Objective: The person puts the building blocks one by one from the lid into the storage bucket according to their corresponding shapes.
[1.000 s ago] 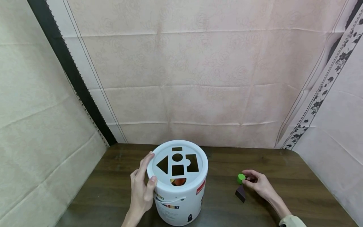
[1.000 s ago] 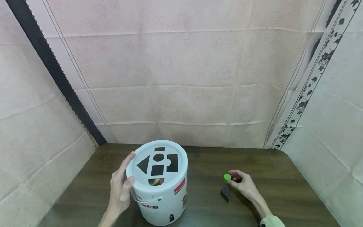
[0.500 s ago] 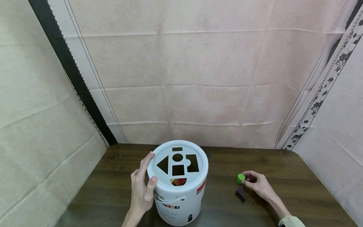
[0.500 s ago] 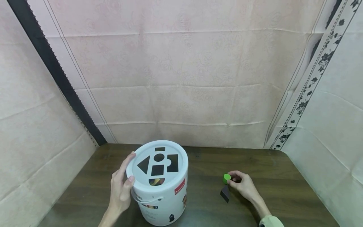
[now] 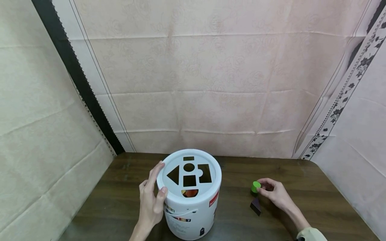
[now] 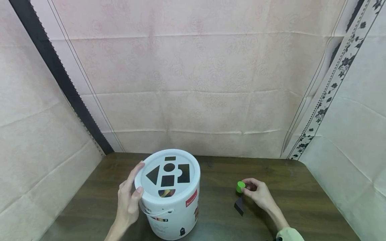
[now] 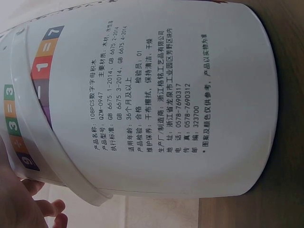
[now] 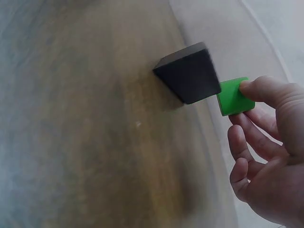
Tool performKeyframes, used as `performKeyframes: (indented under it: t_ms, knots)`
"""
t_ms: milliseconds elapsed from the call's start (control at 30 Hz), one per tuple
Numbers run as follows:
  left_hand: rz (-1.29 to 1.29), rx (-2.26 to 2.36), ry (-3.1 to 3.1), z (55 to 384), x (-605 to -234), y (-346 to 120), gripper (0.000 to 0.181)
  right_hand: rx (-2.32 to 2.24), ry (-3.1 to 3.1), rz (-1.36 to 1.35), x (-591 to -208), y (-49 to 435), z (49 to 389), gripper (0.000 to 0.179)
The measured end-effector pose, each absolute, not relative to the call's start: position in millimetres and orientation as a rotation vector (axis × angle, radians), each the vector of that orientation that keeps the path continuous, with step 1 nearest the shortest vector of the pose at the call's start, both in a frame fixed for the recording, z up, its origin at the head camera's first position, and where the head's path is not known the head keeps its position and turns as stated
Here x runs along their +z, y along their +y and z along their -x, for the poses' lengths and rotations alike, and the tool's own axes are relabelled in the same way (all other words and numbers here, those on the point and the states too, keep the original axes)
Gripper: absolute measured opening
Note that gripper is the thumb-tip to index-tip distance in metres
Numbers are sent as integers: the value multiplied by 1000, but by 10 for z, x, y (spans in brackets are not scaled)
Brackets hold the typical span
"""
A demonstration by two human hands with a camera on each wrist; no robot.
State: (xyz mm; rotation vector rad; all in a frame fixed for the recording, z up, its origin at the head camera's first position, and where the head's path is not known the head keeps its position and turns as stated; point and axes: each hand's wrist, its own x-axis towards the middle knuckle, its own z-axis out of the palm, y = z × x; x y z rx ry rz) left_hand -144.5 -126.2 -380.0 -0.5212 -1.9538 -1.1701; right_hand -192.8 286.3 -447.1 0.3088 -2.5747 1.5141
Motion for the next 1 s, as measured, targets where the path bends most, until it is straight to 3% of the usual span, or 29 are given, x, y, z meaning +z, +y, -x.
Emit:
performKeyframes:
  t_ms: [767,1000]
  knots:
    - [516,-1174,-1970,1437,-3801,-1264,57,1399,-2519,-500,-3901,2600,1947,21]
    - [516,-1174,-1960,1446,-3802,-1266,57,1393,-2522,-539,-3890,2567,2088,20]
